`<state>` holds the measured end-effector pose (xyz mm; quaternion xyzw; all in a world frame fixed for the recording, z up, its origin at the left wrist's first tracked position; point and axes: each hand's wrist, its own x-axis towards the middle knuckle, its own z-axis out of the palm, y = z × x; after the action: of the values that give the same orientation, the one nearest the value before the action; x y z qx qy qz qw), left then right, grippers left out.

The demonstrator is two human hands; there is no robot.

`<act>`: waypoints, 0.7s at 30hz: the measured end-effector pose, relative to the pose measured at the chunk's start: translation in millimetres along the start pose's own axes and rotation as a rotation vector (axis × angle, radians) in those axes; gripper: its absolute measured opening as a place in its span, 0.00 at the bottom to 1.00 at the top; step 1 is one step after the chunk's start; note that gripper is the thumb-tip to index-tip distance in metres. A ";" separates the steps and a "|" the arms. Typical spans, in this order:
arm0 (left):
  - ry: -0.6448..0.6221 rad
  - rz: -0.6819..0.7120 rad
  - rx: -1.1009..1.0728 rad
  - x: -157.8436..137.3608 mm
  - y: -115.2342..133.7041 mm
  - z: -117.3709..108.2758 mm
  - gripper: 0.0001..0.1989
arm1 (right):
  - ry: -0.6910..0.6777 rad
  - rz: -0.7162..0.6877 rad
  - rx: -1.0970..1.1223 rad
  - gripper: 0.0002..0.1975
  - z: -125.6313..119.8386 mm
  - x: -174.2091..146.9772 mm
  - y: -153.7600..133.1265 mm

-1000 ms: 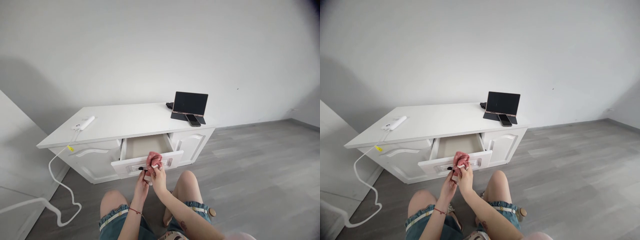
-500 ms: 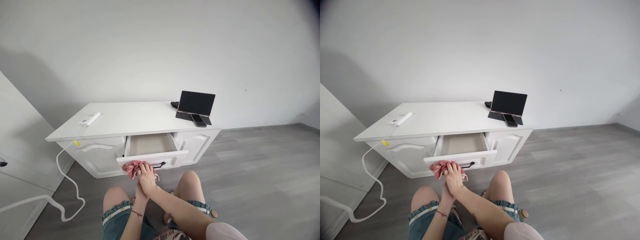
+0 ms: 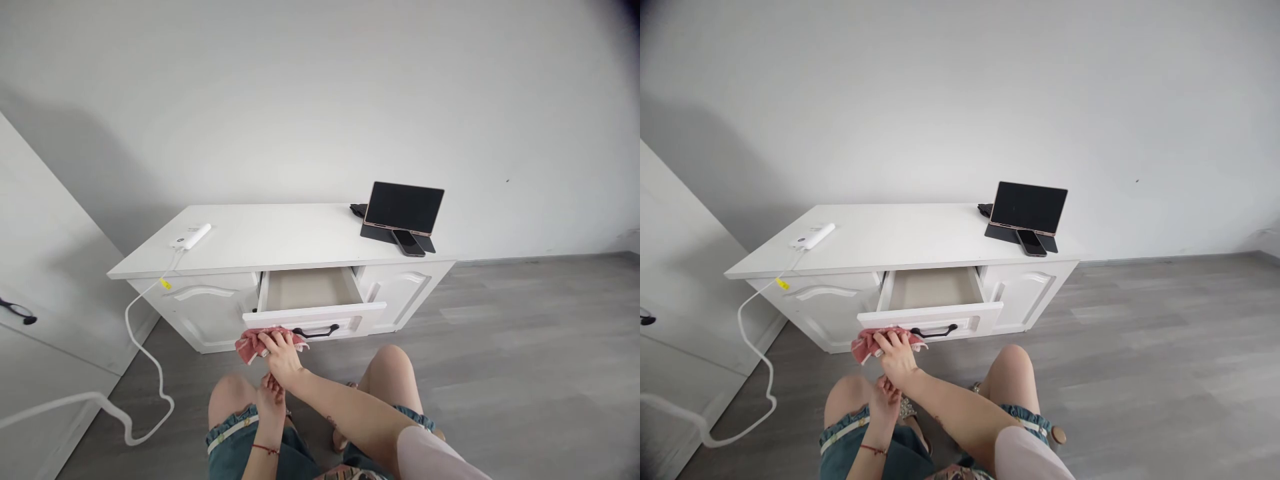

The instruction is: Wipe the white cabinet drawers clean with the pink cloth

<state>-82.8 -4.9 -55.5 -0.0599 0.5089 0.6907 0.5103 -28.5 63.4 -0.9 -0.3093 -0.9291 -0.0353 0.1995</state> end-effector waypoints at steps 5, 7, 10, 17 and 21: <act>0.270 0.184 0.062 -2.6 13.9 -8.2 0.09 | -0.062 0.025 0.014 0.19 25.4 -22.7 12.5; 0.281 0.299 0.093 -6.6 19.1 -2.6 0.09 | -0.056 0.040 0.021 0.20 28.5 -35.4 22.2; 0.221 0.385 0.094 -15.4 23.5 15.6 0.07 | -0.043 0.097 0.030 0.20 27.8 -59.5 43.7; -0.166 -0.082 0.035 -36.6 15.7 89.1 0.08 | 0.079 0.337 -0.057 0.24 -0.5 -149.0 124.5; -0.229 -0.228 -0.002 -44.5 7.7 119.2 0.11 | 0.189 0.488 -0.155 0.27 -29.6 -196.8 170.5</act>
<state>-15.7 57.8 32.9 -0.0386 0.4363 0.6312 0.6401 225.7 84.9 -60.9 -0.5336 -0.7990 -0.0861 0.2637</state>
